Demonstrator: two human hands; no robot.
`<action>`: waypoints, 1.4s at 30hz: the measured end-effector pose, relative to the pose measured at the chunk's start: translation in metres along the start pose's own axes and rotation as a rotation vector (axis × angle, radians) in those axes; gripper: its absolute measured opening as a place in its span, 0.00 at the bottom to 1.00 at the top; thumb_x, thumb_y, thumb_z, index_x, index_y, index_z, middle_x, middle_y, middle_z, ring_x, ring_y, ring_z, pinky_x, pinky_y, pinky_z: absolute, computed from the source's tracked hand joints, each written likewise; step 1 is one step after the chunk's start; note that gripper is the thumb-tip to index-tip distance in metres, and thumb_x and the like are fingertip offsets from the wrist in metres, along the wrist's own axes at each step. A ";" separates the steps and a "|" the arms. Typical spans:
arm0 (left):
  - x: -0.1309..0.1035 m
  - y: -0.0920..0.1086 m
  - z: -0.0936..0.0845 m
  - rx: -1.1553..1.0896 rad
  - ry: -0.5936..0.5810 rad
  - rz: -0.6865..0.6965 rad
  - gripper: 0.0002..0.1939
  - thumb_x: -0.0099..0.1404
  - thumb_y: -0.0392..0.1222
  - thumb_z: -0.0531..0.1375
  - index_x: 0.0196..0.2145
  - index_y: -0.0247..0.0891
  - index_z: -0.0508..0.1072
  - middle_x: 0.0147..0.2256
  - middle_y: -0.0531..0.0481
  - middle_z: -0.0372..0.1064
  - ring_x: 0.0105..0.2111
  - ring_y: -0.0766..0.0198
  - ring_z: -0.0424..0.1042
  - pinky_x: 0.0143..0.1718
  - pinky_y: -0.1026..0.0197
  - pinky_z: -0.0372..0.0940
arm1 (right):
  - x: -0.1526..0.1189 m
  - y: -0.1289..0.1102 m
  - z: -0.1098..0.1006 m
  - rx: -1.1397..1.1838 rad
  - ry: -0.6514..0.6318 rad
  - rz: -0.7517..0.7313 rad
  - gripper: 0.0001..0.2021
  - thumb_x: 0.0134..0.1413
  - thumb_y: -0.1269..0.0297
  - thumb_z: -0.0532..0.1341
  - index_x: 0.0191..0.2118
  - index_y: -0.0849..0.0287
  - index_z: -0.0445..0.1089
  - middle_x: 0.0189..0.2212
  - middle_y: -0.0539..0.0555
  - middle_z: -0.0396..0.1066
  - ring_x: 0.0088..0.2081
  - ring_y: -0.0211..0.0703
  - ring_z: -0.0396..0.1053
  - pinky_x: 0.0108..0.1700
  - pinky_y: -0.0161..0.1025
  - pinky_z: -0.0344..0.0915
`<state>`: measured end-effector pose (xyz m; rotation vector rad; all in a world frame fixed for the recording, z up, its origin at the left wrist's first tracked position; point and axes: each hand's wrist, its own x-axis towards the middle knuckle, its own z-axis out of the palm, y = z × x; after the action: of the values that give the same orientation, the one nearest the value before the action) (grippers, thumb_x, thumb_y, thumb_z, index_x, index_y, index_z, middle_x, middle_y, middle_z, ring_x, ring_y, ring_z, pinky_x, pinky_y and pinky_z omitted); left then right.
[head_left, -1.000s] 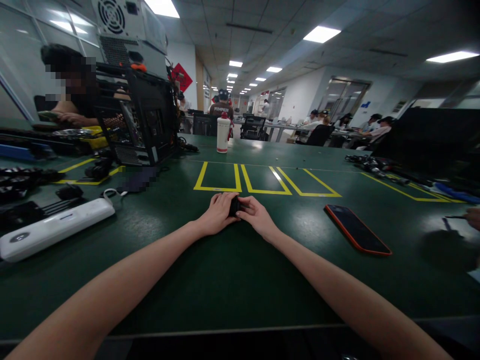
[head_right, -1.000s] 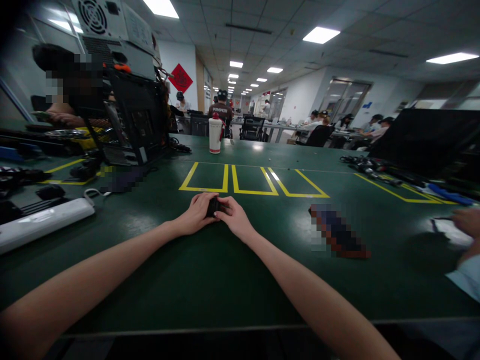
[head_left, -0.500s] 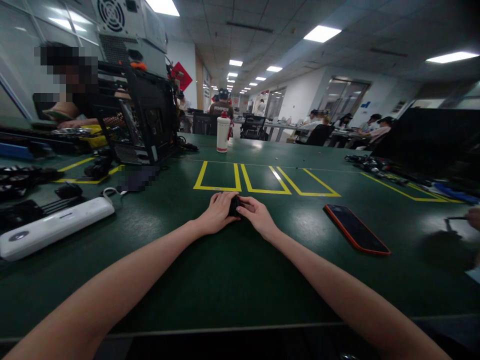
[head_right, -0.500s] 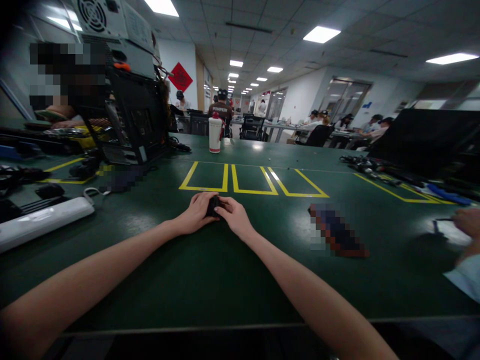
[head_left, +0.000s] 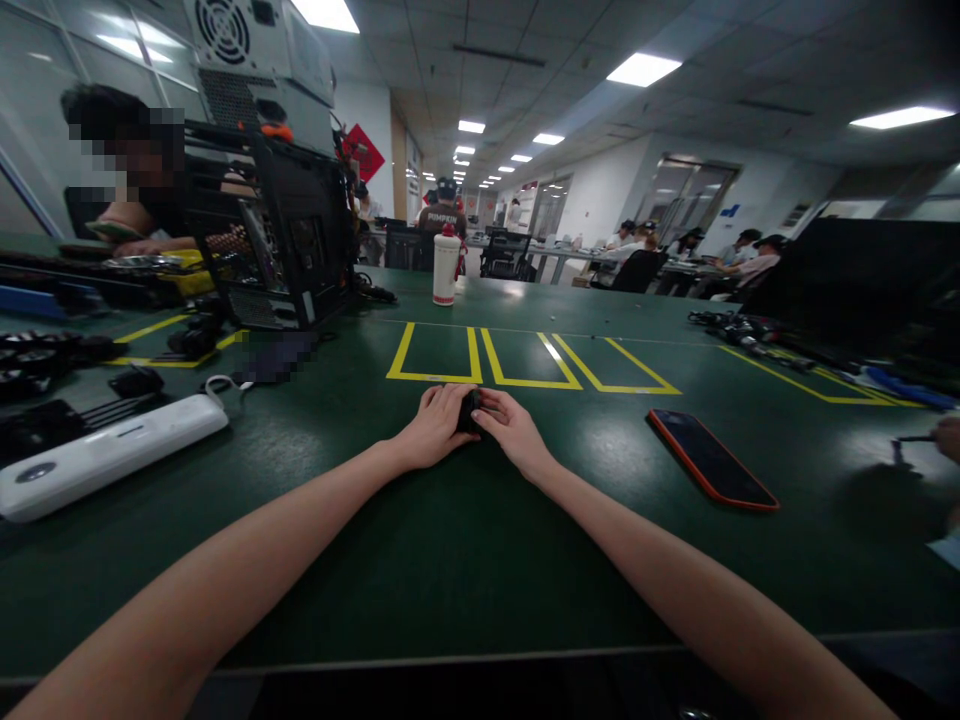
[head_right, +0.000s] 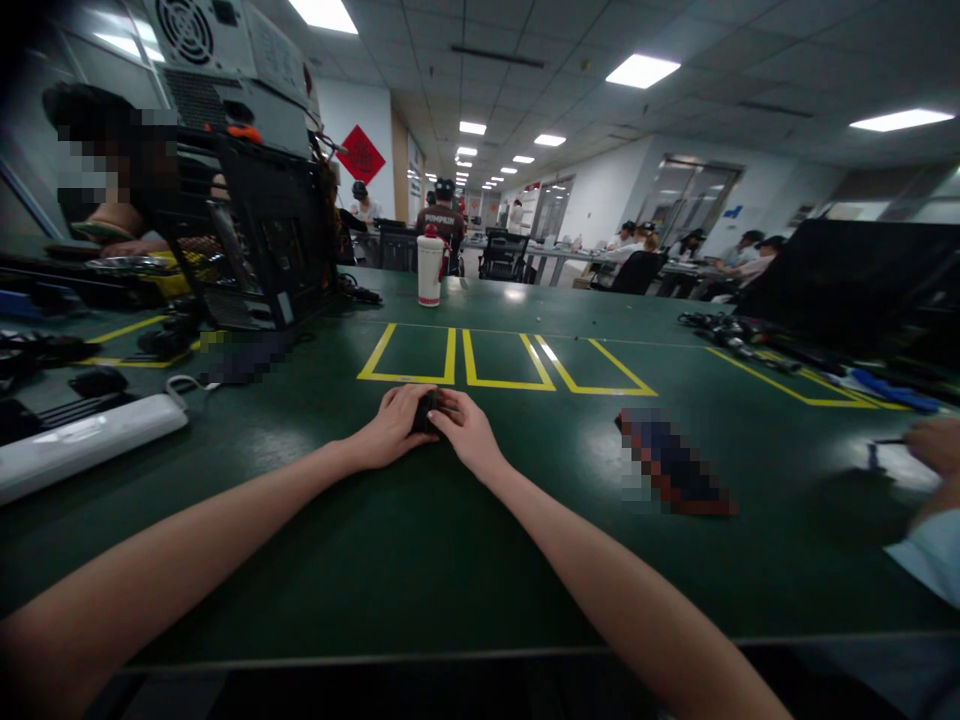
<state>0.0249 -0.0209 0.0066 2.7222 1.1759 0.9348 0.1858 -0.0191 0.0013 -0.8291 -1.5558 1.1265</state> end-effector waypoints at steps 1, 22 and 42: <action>0.000 0.000 0.000 0.000 -0.001 0.002 0.30 0.56 0.46 0.56 0.52 0.38 0.46 0.49 0.41 0.54 0.51 0.53 0.54 0.52 0.46 0.47 | 0.000 0.001 0.000 -0.001 -0.012 0.018 0.15 0.44 0.65 0.59 0.42 0.57 0.64 0.41 0.53 0.67 0.45 0.41 0.65 0.50 0.43 0.59; 0.000 0.000 0.000 0.036 -0.014 0.002 0.30 0.57 0.46 0.56 0.52 0.37 0.46 0.49 0.41 0.54 0.51 0.54 0.54 0.52 0.48 0.47 | 0.000 0.005 -0.004 0.015 -0.082 0.018 0.15 0.44 0.67 0.59 0.42 0.56 0.63 0.42 0.53 0.66 0.46 0.42 0.64 0.52 0.45 0.57; 0.000 -0.002 0.002 0.026 -0.005 -0.003 0.30 0.57 0.45 0.55 0.53 0.37 0.46 0.49 0.41 0.54 0.51 0.54 0.54 0.52 0.47 0.47 | -0.001 0.001 -0.004 0.075 -0.119 0.065 0.16 0.42 0.70 0.60 0.41 0.58 0.61 0.43 0.53 0.64 0.47 0.41 0.63 0.52 0.45 0.57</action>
<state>0.0246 -0.0194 0.0041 2.7405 1.1995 0.9188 0.1899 -0.0183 0.0001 -0.7789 -1.5836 1.2932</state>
